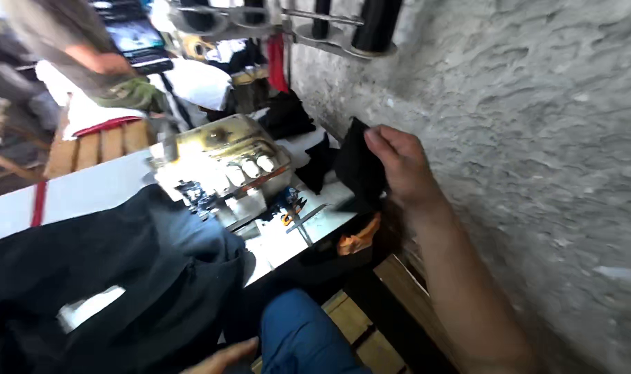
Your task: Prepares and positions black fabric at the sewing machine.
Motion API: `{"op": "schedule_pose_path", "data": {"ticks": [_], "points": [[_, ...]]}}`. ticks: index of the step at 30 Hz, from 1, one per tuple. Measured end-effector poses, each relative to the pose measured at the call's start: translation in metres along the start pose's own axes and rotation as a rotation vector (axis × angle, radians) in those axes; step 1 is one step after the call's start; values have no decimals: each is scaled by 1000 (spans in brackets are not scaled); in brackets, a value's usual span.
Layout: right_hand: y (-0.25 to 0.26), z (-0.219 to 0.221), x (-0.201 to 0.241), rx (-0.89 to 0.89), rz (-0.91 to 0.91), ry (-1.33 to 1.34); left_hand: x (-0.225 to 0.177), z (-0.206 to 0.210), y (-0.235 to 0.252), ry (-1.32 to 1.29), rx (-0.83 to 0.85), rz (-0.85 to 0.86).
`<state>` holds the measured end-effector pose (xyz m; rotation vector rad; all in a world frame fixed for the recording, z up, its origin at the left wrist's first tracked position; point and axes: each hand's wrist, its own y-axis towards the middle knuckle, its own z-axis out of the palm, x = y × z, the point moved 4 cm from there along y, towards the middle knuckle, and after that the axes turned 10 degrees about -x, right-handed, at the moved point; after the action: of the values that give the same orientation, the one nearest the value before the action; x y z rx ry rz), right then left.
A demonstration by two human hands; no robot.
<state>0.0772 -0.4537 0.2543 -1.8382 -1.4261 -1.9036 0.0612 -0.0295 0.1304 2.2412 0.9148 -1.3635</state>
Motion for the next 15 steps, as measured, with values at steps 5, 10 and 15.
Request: {"op": "schedule_pose_path", "data": {"ticks": [5, 10, 15], "points": [[-86, 68, 77, 371, 147, 481, -113, -40, 52, 287, -559, 699], [-167, 138, 82, 959, 282, 982, -151, -29, 15, 327, -440, 937], [-224, 176, 5, 1027, 237, 562, -79, 8, 8, 490, -267, 660]]}}
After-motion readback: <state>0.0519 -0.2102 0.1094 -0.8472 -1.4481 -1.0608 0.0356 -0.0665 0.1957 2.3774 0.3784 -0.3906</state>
